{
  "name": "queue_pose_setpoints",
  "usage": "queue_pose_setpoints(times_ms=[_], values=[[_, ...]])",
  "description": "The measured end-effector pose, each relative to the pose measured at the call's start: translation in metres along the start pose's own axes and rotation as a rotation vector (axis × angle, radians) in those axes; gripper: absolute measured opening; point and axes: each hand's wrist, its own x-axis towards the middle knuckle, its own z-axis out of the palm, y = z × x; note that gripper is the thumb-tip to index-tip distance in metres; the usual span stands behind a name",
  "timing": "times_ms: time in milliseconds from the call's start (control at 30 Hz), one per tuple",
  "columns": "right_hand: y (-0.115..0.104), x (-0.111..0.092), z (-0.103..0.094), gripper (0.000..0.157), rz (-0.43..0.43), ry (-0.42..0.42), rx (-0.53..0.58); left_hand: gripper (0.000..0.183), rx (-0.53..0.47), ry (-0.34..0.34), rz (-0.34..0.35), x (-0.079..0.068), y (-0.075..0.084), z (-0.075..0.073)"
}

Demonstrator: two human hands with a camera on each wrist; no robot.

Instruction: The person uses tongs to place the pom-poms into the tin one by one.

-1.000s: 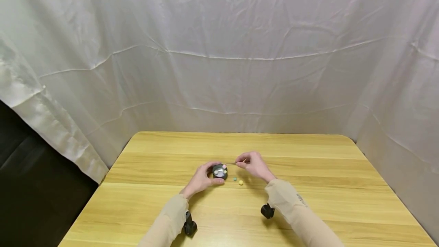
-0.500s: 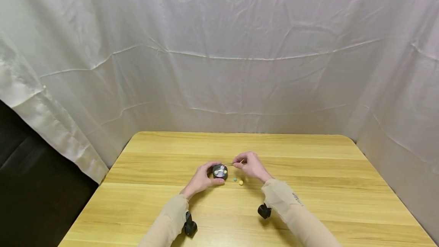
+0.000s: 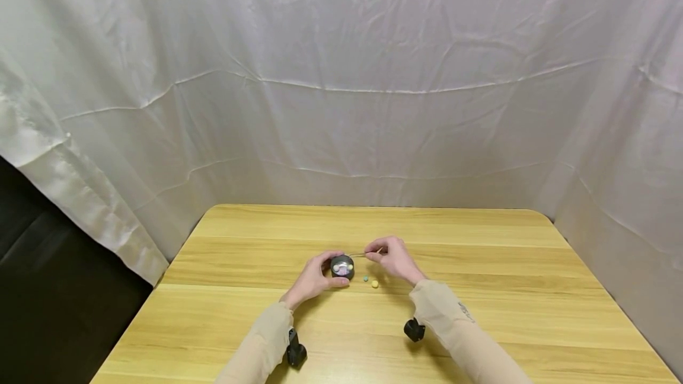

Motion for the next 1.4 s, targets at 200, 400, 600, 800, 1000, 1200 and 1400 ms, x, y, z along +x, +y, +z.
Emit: queue_pose_setpoints(times_ms=[200, 400, 600, 800, 1000, 1200, 1400], values=[[0.006, -0.008, -0.011, 0.009, -0.027, -0.007, -0.003, 0.064, 0.001, 0.0, -0.006, -0.001, 0.0, 0.0], [0.017, -0.019, -0.029, 0.009, -0.063, -0.038, -0.01, 0.065, 0.008, -0.008, -0.006, -0.002, 0.001, -0.001], [0.026, -0.03, -0.045, 0.009, -0.137, -0.088, -0.058, 0.065, 0.012, -0.01, -0.01, -0.002, 0.001, -0.001], [0.034, -0.038, -0.054, 0.008, -0.143, -0.123, -0.071, 0.065, 0.002, -0.01, -0.021, 0.0, 0.0, -0.001], [0.039, -0.039, -0.06, 0.008, -0.151, -0.13, -0.084, 0.065, 0.005, -0.012, -0.016, 0.003, 0.0, -0.002], [0.041, -0.038, -0.059, 0.007, -0.185, -0.162, -0.102, 0.065, 0.006, -0.015, -0.016, 0.002, 0.0, -0.002], [0.036, -0.039, -0.052, 0.008, -0.175, -0.186, -0.119, 0.066, -0.004, -0.01, -0.015, 0.0, -0.001, -0.001]])
